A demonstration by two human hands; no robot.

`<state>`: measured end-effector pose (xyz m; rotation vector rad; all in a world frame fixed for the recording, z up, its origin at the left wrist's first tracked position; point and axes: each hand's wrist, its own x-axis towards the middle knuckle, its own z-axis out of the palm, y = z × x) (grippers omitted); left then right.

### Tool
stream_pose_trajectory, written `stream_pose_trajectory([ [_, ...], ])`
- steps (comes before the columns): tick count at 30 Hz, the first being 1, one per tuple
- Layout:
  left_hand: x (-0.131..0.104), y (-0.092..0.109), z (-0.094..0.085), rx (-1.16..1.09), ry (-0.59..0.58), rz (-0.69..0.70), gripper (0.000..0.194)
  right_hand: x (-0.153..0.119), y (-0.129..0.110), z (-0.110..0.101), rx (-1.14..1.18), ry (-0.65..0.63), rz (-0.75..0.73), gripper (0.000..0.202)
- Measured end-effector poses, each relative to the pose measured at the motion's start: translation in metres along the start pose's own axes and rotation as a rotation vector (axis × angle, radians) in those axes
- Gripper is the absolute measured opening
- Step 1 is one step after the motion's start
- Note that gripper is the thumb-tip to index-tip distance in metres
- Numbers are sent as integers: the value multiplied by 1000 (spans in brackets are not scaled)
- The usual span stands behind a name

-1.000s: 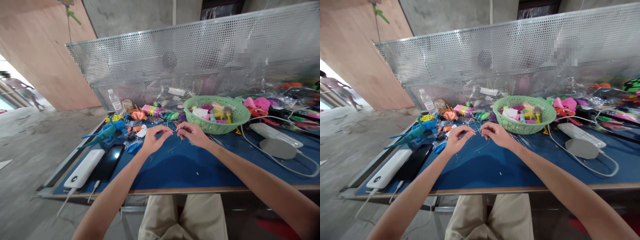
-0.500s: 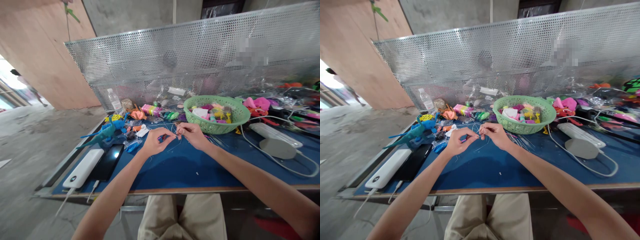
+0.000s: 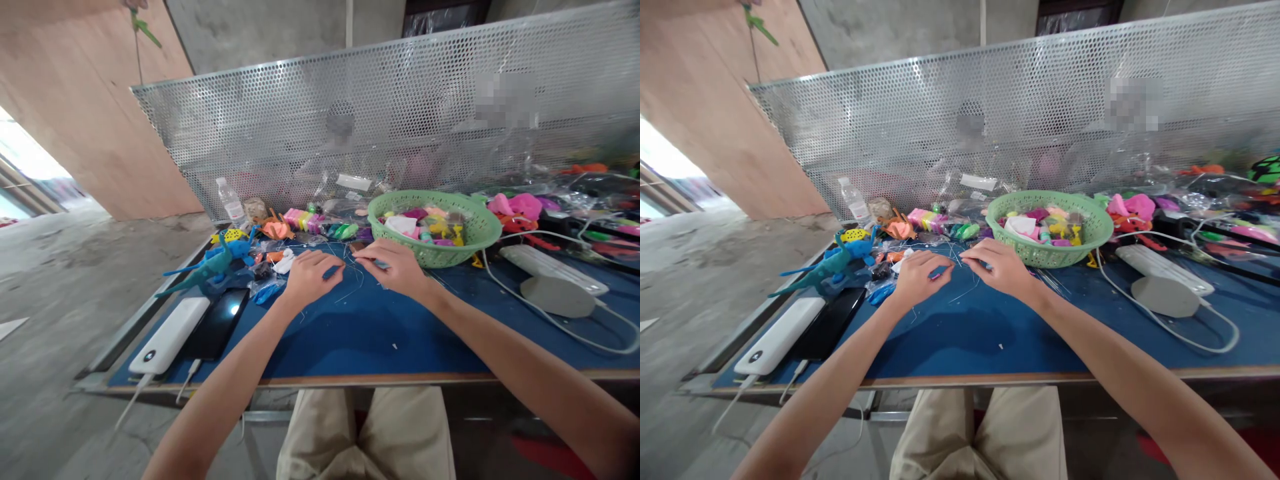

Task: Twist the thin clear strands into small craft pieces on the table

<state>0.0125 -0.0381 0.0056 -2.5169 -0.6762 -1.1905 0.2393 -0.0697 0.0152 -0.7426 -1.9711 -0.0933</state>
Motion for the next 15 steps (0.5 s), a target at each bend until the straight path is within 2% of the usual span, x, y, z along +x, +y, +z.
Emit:
stream_pose_trajectory([
  [6, -4, -4, 5, 63, -52, 50, 9, -2, 1, 13, -138, -34, -2, 19],
  [9, -4, -3, 5, 71, -81, 73, 8, -1, 3, 13, -192, -100, -8, 18],
  [15, 0, 3, 5, 75, -80, -23, 10, -1, 5, 15, -369, -167, -88, 19],
])
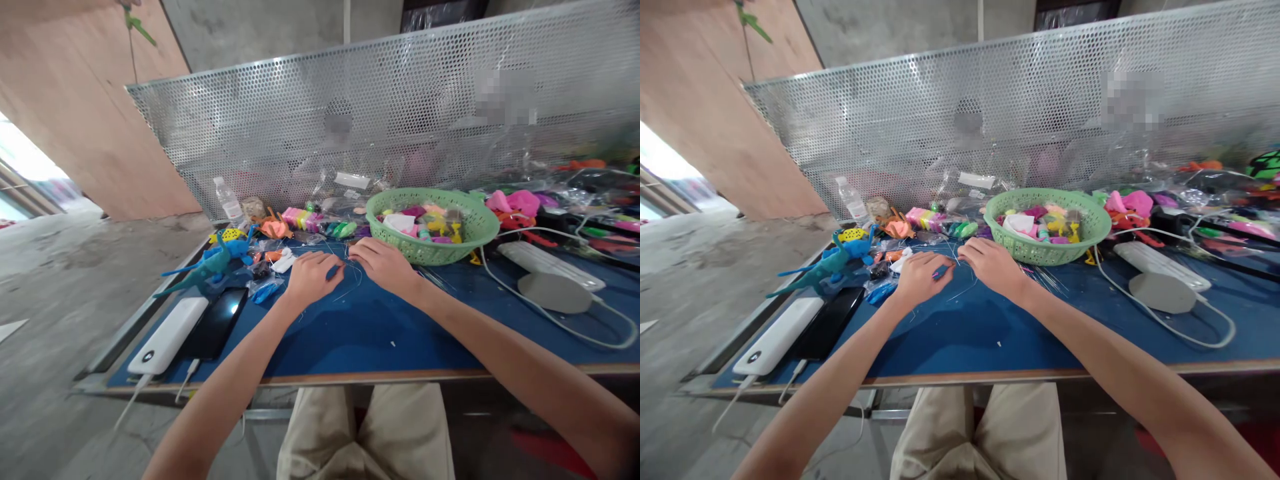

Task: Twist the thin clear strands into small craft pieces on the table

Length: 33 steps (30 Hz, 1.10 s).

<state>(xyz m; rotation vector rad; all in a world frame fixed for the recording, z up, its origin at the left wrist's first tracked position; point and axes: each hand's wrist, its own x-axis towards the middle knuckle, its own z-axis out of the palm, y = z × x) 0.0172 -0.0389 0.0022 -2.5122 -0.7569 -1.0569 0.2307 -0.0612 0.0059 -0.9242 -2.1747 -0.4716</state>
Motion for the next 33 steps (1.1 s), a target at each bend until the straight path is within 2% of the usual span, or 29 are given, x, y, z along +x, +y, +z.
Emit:
stream_pose_trajectory([
  [10, -1, 5, -5, -11, 25, -89, 10, -2, -9, 1, -283, 72, -161, 16],
  [15, -1, 0, -6, 57, 46, -112, 8, 2, -16, 2, -205, 44, -134, 14],
  [22, -1, -7, -6, 93, 115, 36, 10, 5, -28, 3, 13, 17, 35, 15],
  [28, 1, 0, -7, 45, 193, -32, 10, 1, -26, 6, -1, 69, -24, 16],
  [33, 0, 3, -6, -160, 186, -154, 13, -2, -19, 9, -119, 61, -157, 20],
])
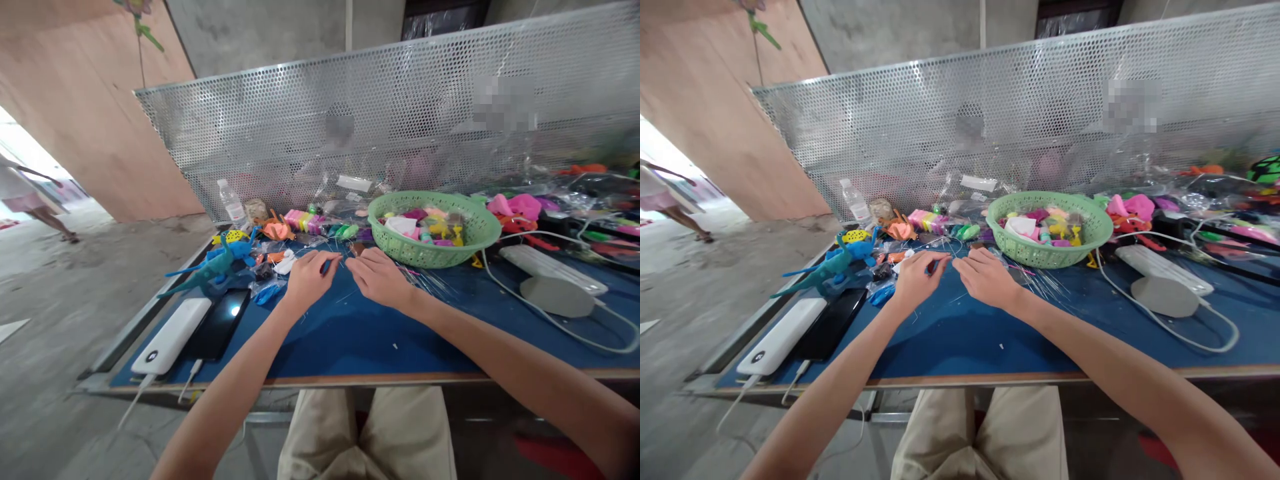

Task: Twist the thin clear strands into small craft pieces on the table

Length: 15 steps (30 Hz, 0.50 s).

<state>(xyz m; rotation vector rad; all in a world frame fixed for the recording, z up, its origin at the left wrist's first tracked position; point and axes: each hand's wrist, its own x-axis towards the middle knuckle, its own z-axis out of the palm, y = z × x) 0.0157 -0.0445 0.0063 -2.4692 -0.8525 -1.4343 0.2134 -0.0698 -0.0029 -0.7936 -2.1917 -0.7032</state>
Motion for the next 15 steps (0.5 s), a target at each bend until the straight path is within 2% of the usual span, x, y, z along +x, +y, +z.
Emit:
stream_pose_trajectory([
  [2, -1, 0, 1, -82, -10, -80, 14, 0, 2, 0, -65, -26, -27, 22],
  [4, -1, -2, 2, -109, -7, -104, 15, 2, 1, 0, -75, -16, 4, 21],
  [9, 0, -9, 2, -54, -28, 11, 21, 5, -2, -1, 69, 39, 133, 16],
  [15, 0, -7, 1, -127, -37, -35, 21, 2, 4, -2, -66, 14, 30, 23],
])
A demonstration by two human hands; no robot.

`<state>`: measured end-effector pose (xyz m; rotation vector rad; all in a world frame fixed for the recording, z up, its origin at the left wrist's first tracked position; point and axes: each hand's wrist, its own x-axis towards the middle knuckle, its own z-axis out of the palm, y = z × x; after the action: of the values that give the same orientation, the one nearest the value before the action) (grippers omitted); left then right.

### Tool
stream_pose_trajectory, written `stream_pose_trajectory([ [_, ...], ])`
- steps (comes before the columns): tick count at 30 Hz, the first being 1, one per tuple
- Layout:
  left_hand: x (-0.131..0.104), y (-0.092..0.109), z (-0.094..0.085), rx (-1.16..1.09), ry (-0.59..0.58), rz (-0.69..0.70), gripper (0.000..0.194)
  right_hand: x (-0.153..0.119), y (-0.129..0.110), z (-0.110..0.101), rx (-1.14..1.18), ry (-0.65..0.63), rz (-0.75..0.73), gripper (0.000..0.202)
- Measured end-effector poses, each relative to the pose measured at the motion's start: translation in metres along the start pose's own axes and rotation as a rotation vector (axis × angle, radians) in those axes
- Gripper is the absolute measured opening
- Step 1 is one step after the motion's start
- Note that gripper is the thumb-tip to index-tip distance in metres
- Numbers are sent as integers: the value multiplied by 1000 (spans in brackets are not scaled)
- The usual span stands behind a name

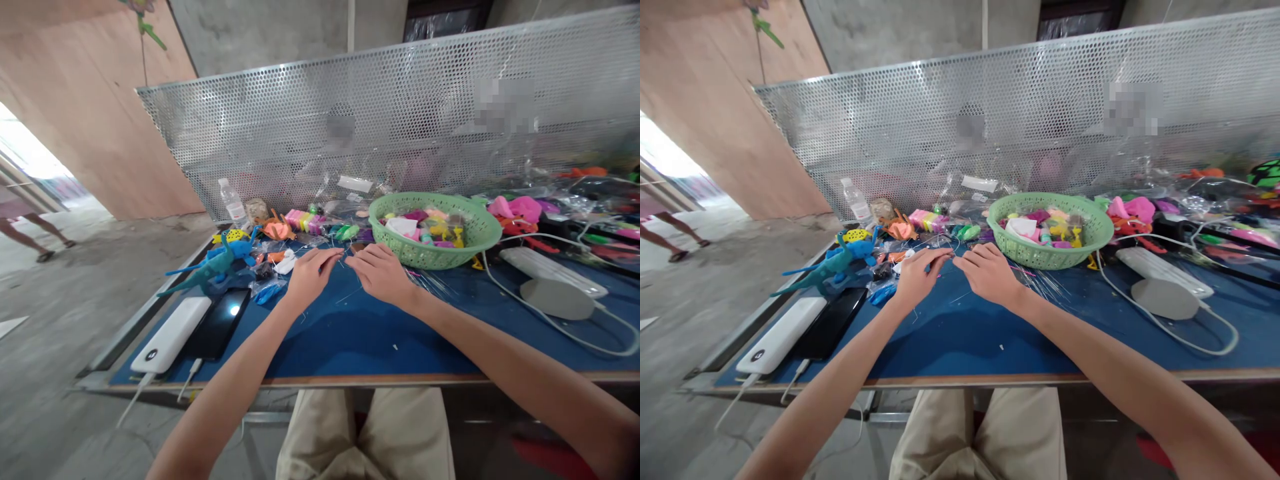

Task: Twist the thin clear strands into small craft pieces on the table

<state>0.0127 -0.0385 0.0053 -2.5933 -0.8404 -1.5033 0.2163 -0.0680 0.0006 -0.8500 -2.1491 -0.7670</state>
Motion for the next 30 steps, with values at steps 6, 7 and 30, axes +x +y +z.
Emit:
stream_pose_trajectory([
  [6, 2, 5, -3, -116, -68, -153, 20, -6, 13, 0, -183, -26, -142, 30],
  [7, 2, 5, -4, -132, -77, -180, 20, -7, 15, 0, -208, -17, -153, 29],
  [30, 2, 14, 2, -102, 195, 20, 9, 4, -10, 5, 1440, 130, 816, 30],
])
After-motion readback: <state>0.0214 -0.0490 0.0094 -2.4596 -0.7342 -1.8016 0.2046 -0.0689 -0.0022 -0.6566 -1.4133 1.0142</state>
